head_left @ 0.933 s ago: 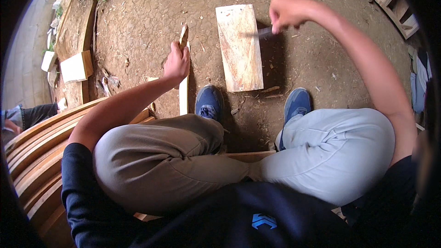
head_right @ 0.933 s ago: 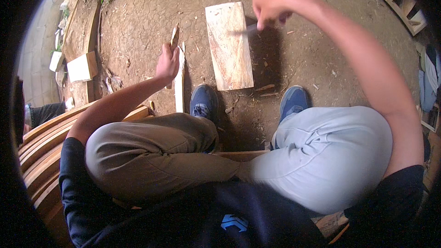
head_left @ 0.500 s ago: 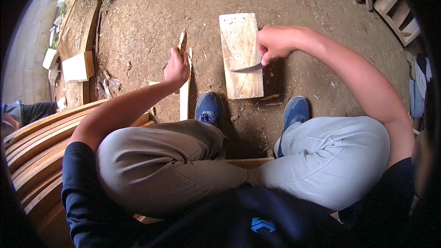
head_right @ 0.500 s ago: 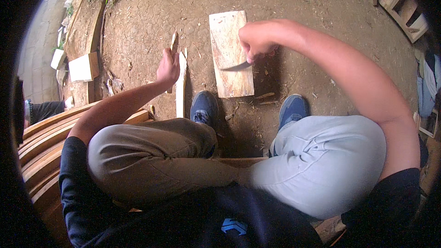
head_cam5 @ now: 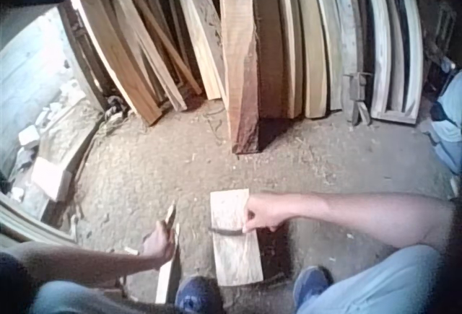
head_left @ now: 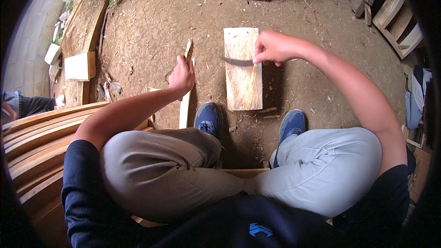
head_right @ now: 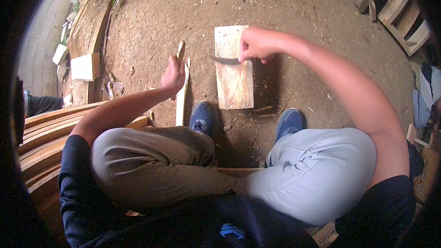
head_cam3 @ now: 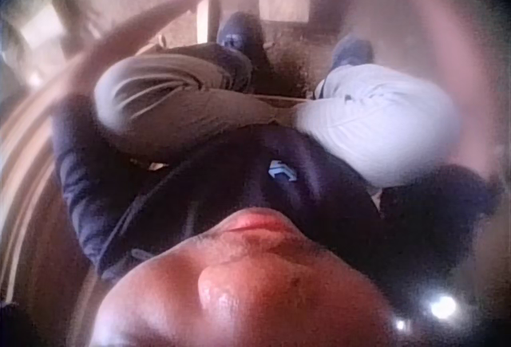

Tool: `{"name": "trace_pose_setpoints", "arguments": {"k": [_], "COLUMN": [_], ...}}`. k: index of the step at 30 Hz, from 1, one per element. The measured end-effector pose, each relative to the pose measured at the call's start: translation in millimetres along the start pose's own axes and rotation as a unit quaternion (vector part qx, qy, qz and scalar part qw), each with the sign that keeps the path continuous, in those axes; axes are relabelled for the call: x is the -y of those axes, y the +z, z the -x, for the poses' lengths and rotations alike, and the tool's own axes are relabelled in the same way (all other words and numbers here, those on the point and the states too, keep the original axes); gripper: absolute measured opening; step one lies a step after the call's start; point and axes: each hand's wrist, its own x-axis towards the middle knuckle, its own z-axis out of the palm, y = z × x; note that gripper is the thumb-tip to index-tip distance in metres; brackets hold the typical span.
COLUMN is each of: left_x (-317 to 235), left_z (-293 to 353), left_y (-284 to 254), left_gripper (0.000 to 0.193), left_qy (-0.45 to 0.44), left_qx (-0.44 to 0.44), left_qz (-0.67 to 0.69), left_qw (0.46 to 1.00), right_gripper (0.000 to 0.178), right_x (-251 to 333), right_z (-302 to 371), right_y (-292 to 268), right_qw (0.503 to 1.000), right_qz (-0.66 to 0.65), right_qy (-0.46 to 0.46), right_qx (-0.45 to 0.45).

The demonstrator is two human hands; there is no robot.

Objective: The person sits on the floor and uses a knife to carve a small wooden stick, repeatedly shaving off thin layers. The person occasionally pauses to inspect the carved piece and then resumes carving.

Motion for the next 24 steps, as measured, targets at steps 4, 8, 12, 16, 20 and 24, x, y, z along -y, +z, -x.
{"name": "trace_pose_setpoints", "arguments": {"k": [4, 8, 12, 16, 20, 24], "left_x": [1, 8, 7, 13, -3, -2], "left_z": [10, 17, 15, 9, -2, 1], "left_y": [-4, 0, 1, -3, -3, -5], "left_gripper": [0.029, 0.029, 0.03, 0.031, 0.032, 0.031], "left_qy": [0.002, 0.001, 0.014, 0.021, -0.003, 0.006], "left_qx": [0.029, 0.045, 0.036, 0.014, 0.023, 0.021], "left_qz": [-0.014, -0.012, 0.003, 0.022, 0.027, 0.024], "left_qw": [0.999, 0.999, 0.999, 0.999, 0.999, 0.999], "right_gripper": [0.019, 0.024, 0.029, 0.023, 0.021, 0.021], "right_x": [-13, -39, -59, -24, -39, -31], "right_z": [-10, -26, -18, -5, -8, -8], "right_y": [0, -23, -51, -26, 4, -5], "right_qw": [1.0, 0.96, 0.934, 0.96, 0.973, 0.964], "right_qz": [-0.01, 0.006, 0.002, -0.089, -0.022, -0.081], "right_qy": [-0.014, 0.066, 0.078, 0.102, 0.039, 0.11], "right_qx": [0.01, -0.273, -0.348, -0.246, -0.226, -0.228]}}
